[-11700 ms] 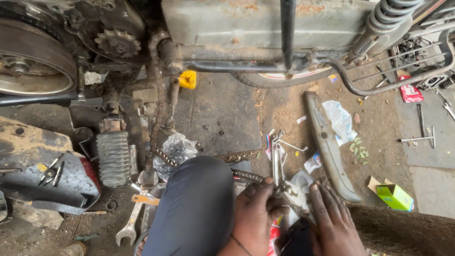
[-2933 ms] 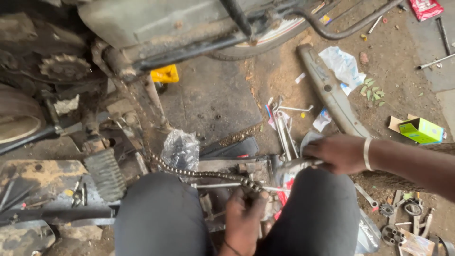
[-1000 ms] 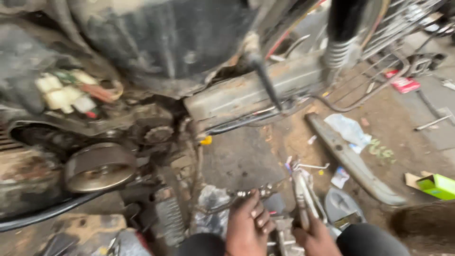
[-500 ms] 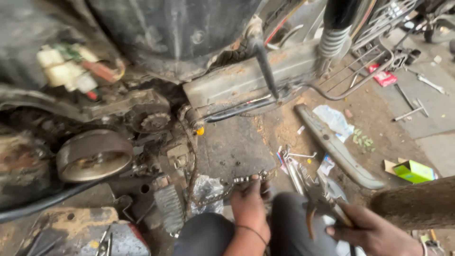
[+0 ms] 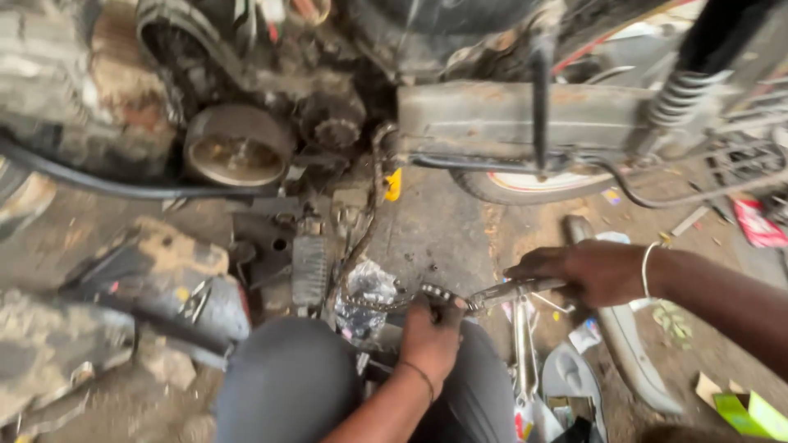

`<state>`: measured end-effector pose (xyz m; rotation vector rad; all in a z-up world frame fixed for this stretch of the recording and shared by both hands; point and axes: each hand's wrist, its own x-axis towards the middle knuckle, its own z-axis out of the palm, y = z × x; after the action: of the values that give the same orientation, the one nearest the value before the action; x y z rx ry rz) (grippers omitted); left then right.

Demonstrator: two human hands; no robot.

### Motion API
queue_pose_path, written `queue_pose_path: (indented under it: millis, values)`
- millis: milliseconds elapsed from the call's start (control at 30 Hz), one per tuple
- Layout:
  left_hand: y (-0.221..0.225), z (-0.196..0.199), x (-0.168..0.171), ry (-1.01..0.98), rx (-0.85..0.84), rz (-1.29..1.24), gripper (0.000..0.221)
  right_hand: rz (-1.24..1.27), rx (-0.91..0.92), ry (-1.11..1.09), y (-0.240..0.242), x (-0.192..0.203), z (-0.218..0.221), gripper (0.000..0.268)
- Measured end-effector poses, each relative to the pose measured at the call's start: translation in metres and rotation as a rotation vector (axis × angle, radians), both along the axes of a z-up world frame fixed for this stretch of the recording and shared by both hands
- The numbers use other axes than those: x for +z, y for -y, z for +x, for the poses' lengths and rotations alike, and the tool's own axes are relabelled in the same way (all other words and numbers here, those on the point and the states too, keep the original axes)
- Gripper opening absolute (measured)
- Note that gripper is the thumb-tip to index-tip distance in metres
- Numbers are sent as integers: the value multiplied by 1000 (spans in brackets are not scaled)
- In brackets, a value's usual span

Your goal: Repairing and adjusting a motorcycle chain using various hand tools.

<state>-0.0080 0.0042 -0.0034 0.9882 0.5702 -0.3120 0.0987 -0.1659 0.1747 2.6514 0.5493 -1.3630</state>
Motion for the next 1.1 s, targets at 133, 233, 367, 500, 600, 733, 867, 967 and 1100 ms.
queue_pose_path:
  millis: [133, 233, 367, 500, 600, 733, 867, 967, 1100]
  values:
    - [26, -17, -29, 71, -77, 178, 18, 35, 234, -20, 23, -16, 32, 86]
    - [50, -33, -52, 179, -84, 242, 20, 52, 418, -49, 44, -40, 43, 85]
    - [54, -46, -47, 262, -165, 345, 25, 33, 666, -104, 61, -86, 36, 89]
    - [48, -48, -33, 179, -245, 366, 28, -64, 638, -218, 59, -104, 28, 93]
    - [44, -49, -33, 157, -324, 371, 27, -79, 739, -226, 59, -112, 33, 100]
    - [41, -50, -33, 219, -365, 437, 28, -6, 694, -251, 63, -120, 38, 91]
    - [36, -51, -31, 287, -356, 417, 29, -93, 748, -299, 50, -121, 42, 93]
    - [30, -48, -23, 195, -442, 344, 29, -167, 792, -368, 32, -110, 43, 102]
    - [30, -50, -24, 172, -444, 332, 28, -342, 772, -460, 29, -114, 46, 99]
